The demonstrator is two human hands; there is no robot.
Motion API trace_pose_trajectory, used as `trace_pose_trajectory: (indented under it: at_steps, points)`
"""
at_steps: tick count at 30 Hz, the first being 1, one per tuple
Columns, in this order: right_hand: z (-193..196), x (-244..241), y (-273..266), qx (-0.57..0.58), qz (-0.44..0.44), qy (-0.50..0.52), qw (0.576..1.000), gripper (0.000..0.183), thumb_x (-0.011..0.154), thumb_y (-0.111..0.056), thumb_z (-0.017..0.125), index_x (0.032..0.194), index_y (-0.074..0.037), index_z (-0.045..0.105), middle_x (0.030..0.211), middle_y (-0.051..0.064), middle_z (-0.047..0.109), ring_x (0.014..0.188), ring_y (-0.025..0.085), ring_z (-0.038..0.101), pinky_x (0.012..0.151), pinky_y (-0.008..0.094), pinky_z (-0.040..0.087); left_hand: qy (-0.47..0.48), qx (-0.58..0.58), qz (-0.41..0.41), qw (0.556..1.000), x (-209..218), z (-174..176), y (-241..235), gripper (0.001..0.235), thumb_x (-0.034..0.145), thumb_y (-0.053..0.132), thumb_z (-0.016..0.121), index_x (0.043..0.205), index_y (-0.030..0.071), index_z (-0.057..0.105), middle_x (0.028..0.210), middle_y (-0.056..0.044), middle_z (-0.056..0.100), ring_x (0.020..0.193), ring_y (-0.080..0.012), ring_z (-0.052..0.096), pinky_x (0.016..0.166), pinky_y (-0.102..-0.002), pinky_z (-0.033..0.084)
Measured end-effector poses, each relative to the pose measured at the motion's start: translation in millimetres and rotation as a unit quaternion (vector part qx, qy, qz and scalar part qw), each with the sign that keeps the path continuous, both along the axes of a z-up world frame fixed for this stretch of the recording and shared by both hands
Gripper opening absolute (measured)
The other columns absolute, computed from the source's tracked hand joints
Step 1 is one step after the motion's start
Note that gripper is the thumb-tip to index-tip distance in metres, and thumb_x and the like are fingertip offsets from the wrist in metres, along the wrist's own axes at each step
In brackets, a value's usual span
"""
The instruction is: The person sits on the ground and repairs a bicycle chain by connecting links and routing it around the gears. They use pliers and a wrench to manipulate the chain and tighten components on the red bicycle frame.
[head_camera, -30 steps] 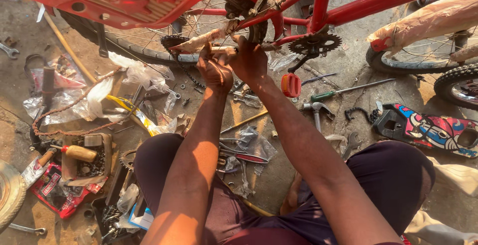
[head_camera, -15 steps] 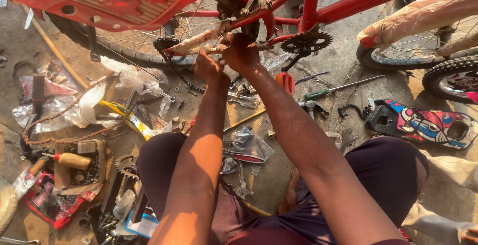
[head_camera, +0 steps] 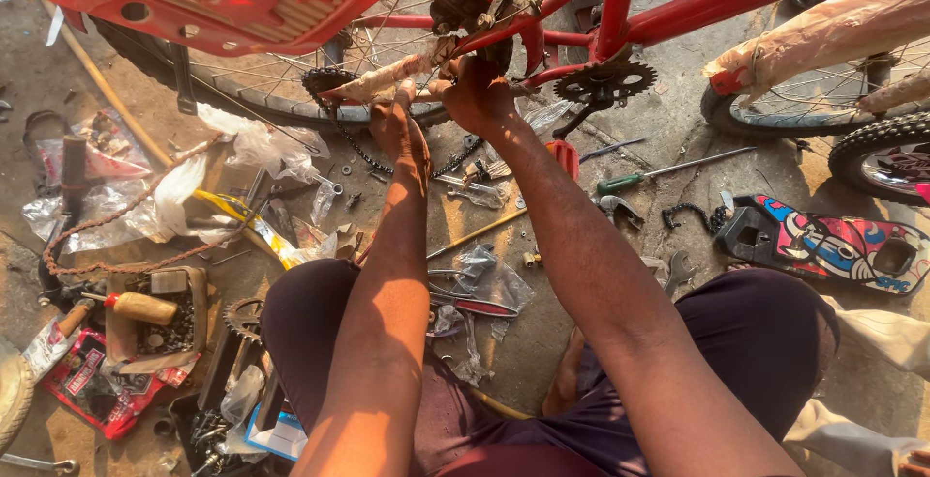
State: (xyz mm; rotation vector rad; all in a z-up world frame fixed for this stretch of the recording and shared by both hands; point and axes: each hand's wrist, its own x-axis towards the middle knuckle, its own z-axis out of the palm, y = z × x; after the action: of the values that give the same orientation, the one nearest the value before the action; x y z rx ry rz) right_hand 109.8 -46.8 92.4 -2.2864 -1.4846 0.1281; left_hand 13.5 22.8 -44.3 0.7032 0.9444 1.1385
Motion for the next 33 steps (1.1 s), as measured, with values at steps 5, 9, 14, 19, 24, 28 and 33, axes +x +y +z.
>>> trace_pose_trajectory:
  at_steps: [5,9,14,19,24,28,33]
  points:
    - [6.0,-1.5,0.8,0.065,-0.022,0.096,0.993,0.046,0.087,-0.038,0.082,0.099,0.004,0.069,0.086,0.021,0.072,0.078,0.031,0.071,0.068,0.041,0.056,-0.306,-0.073,-0.104,0.943,0.5,3.4,-1.7,0.039,0.097,0.034,0.064,0.106,-0.004,0.066,0.097,-0.014,0.065,0.089,-0.0238,0.063,0.083,-0.040,0.052]
    - [28.1,-3.9,2.1,-0.072,-0.058,0.192,0.977,0.043,0.092,-0.040,0.076,0.093,0.003,0.072,0.082,0.019,0.072,0.080,0.032,0.073,0.072,0.043,0.055,-0.362,-0.109,-0.154,0.913,2.4,23.2,-3.4,0.034,0.101,0.031,0.054,0.111,0.000,0.063,0.095,-0.015,0.065,0.081,-0.0250,0.058,0.072,-0.039,0.044]
    - [26.8,-4.3,-2.2,-0.025,0.041,0.102,0.994,0.034,0.085,-0.032,0.076,0.106,-0.005,0.077,0.086,0.019,0.072,0.084,0.034,0.072,0.074,0.046,0.056,-0.393,-0.160,-0.111,0.899,-4.5,43.7,-7.1,0.039,0.098,0.034,0.042,0.113,0.001,0.058,0.099,-0.014,0.065,0.083,-0.0230,0.059,0.085,-0.040,0.048]
    - [1.0,1.1,-6.5,0.042,0.009,0.025,0.999,0.030,0.095,-0.030,0.072,0.113,-0.006,0.075,0.097,0.019,0.073,0.090,0.033,0.073,0.077,0.045,0.057,-0.216,-0.217,-0.101,0.947,-7.6,44.0,-13.9,0.031,0.098,0.033,0.044,0.110,0.008,0.057,0.101,-0.012,0.062,0.077,-0.0196,0.064,0.071,-0.040,0.049]
    - [23.5,9.1,-14.3,-0.077,0.045,-0.040,0.995,0.025,0.097,-0.030,0.068,0.111,-0.010,0.074,0.097,0.015,0.075,0.091,0.032,0.073,0.078,0.046,0.059,-0.147,-0.078,-0.117,0.979,-34.0,55.2,-41.8,0.014,0.105,0.015,0.050,0.103,0.001,0.050,0.102,-0.012,0.065,0.090,-0.0257,0.075,0.072,-0.037,0.063]
    - [69.6,14.8,-41.4,-0.179,-0.056,0.048,0.981,0.020,0.099,-0.028,0.058,0.109,-0.019,0.073,0.094,0.013,0.071,0.082,0.029,0.074,0.067,0.044,0.061,-0.150,-0.086,-0.167,0.971,-53.0,94.0,-53.0,0.022,0.092,-0.003,0.059,0.113,0.005,0.055,0.099,-0.015,0.074,0.083,-0.0233,0.074,0.074,-0.034,0.063]
    - [88.8,9.0,-90.3,-0.171,0.003,-0.042,0.984,0.027,0.097,-0.040,0.064,0.112,-0.018,0.071,0.090,0.013,0.072,0.082,0.031,0.071,0.072,0.047,0.057,-0.100,-0.033,-0.231,0.967,-68.7,150.5,-68.4,0.035,0.090,0.000,0.065,0.124,-0.007,0.058,0.099,-0.018,0.077,0.081,-0.0238,0.078,0.076,-0.036,0.065]
